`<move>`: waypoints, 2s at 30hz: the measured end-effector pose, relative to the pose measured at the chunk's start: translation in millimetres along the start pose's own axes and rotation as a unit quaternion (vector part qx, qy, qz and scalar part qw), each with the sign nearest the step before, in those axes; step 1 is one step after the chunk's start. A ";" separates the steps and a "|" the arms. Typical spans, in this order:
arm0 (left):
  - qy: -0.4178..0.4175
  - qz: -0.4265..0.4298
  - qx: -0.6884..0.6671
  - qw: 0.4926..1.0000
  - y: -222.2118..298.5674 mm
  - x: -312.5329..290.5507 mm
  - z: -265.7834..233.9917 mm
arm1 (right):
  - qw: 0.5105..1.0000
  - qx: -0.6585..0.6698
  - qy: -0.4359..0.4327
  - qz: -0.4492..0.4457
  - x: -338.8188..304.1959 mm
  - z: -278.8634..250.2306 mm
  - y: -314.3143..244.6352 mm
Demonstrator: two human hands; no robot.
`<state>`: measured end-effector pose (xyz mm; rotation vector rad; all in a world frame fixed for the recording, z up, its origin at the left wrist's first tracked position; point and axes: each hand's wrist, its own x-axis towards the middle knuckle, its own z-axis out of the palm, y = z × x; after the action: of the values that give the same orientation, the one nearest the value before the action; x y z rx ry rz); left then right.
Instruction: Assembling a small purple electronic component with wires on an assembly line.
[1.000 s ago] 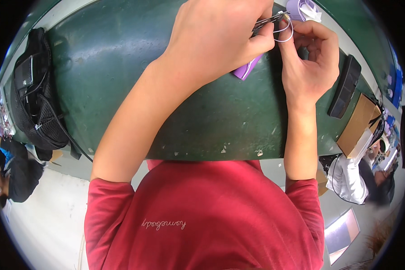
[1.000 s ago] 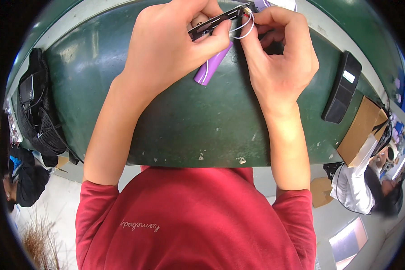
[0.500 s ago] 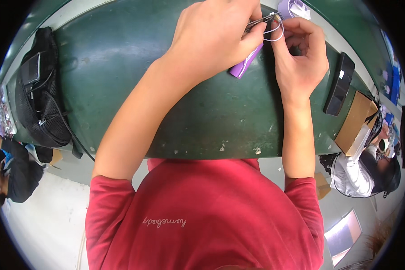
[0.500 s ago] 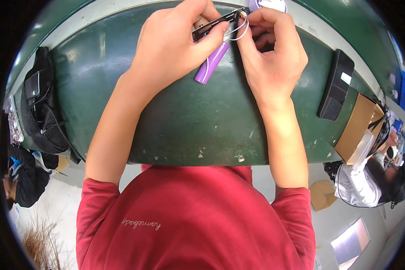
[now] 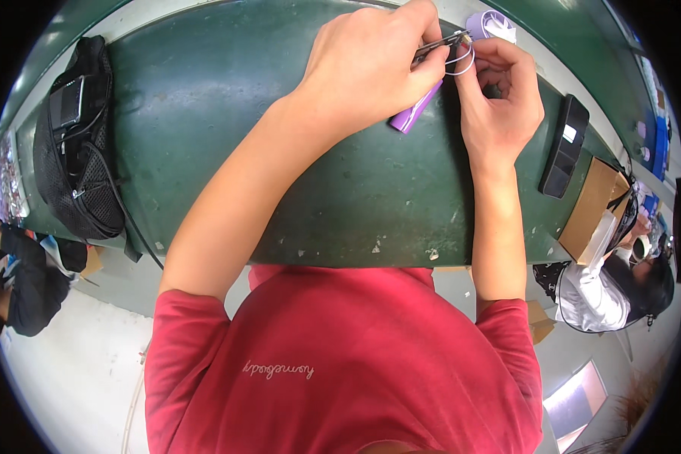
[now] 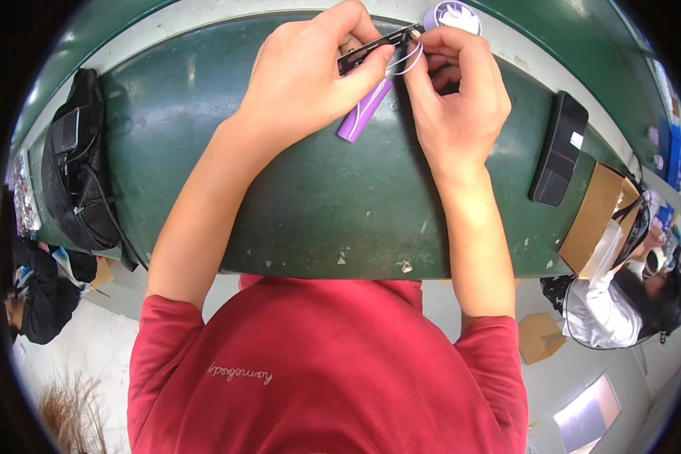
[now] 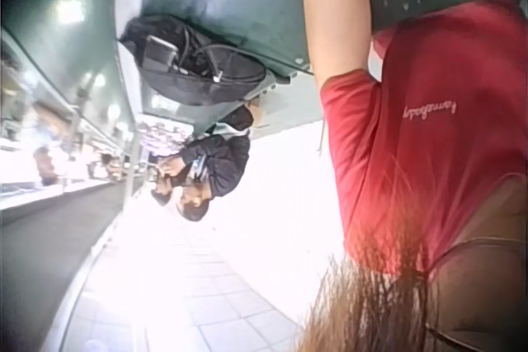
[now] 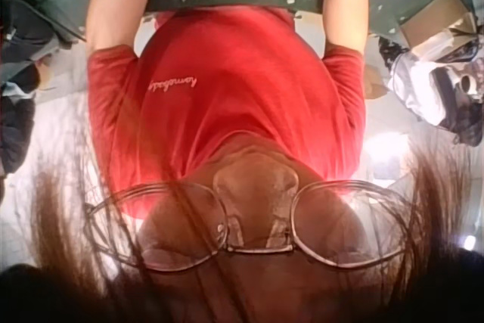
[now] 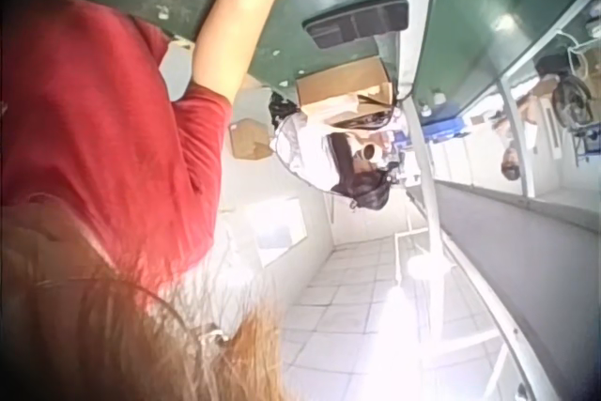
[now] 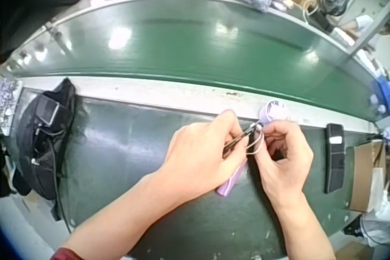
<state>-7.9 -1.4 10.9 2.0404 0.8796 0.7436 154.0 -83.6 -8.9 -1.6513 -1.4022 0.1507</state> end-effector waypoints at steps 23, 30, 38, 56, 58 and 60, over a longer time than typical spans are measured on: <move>-0.014 -0.015 0.045 0.999 1.0 1.0 2.5 | 0.999 0.049 0.008 0.013 2.8 2.4 2.8; -0.011 0.003 0.054 0.998 1.5 -1.3 1.6 | 0.996 0.062 -0.034 0.058 0.9 -0.9 3.4; 0.018 0.024 0.092 0.995 -4.1 -1.3 13.1 | 0.994 0.078 -0.014 0.076 -0.1 0.0 0.7; 0.014 0.018 0.115 0.993 -6.5 -4.1 17.1 | 0.991 0.087 -0.036 0.091 0.6 -1.0 1.8; 0.015 0.018 0.108 0.994 -7.0 -3.7 17.3 | 0.991 0.091 -0.035 0.089 0.1 -0.3 2.5; 0.018 0.025 0.106 0.994 -8.2 -3.8 17.7 | 0.991 0.093 -0.033 0.086 0.7 0.0 3.2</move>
<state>0.2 -8.0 -6.0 2.2488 0.9655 0.7421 156.4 -82.7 -10.9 -1.6208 -1.2530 0.4276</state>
